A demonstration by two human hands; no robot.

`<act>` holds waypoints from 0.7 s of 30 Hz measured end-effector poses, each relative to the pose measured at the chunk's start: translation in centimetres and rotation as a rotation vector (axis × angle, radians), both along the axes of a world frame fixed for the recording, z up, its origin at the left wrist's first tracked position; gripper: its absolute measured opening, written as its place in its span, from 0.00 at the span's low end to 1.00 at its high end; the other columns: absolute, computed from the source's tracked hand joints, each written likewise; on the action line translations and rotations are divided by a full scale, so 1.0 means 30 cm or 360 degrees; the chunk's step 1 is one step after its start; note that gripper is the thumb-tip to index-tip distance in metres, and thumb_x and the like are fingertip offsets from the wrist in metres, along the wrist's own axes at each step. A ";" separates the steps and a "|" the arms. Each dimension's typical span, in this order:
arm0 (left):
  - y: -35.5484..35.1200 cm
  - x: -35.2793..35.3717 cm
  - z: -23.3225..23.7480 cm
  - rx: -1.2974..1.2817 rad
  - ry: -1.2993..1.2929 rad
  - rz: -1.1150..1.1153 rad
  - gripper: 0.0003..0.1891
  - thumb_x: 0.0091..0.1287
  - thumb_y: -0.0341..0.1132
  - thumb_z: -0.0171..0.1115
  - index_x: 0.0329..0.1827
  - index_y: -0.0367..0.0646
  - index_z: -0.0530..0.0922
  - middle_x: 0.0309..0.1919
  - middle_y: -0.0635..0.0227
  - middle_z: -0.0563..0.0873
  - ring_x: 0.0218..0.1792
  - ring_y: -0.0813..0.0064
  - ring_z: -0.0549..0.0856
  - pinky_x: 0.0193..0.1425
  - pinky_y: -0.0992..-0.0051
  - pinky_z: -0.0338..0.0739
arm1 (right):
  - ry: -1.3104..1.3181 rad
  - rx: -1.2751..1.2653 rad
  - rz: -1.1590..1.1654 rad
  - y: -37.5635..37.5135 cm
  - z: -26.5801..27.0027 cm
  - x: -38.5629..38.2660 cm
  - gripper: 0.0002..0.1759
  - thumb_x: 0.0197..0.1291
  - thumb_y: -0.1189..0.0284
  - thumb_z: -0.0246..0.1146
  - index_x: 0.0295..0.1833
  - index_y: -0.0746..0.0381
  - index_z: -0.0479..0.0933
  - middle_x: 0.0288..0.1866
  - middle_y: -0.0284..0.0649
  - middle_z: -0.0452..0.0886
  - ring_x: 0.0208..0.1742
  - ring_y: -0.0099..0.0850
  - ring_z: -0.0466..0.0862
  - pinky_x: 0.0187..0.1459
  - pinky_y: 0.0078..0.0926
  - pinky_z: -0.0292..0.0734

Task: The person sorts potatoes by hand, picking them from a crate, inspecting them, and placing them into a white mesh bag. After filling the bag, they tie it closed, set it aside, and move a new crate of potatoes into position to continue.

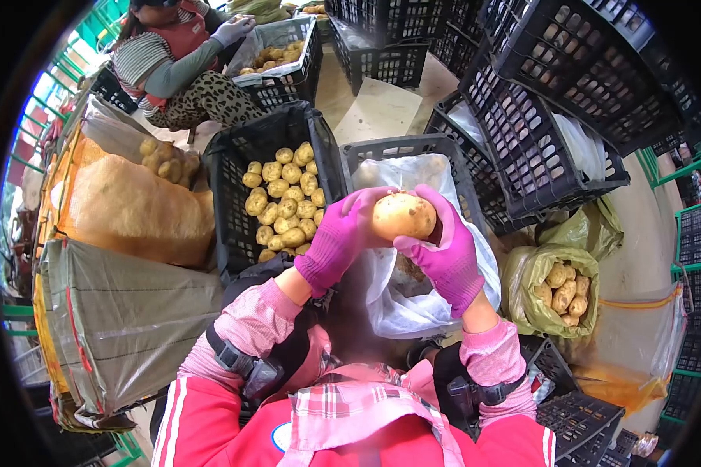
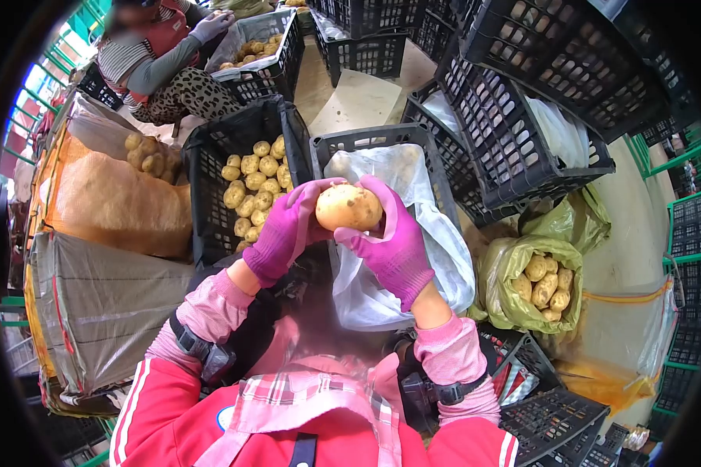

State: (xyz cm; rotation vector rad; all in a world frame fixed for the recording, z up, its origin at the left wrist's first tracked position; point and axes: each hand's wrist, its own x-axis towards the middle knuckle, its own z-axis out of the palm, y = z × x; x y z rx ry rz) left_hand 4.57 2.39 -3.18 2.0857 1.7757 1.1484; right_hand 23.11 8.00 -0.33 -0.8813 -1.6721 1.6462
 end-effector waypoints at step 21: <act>-0.039 0.056 0.095 -0.0619 -0.1808 -0.0414 0.41 0.59 0.28 0.73 0.76 0.40 0.62 0.67 0.62 0.73 0.66 0.73 0.74 0.67 0.69 0.74 | -0.0078 0.0606 -0.0221 0.033 -0.006 0.007 0.30 0.70 0.53 0.61 0.65 0.67 0.74 0.61 0.48 0.80 0.63 0.37 0.79 0.63 0.30 0.72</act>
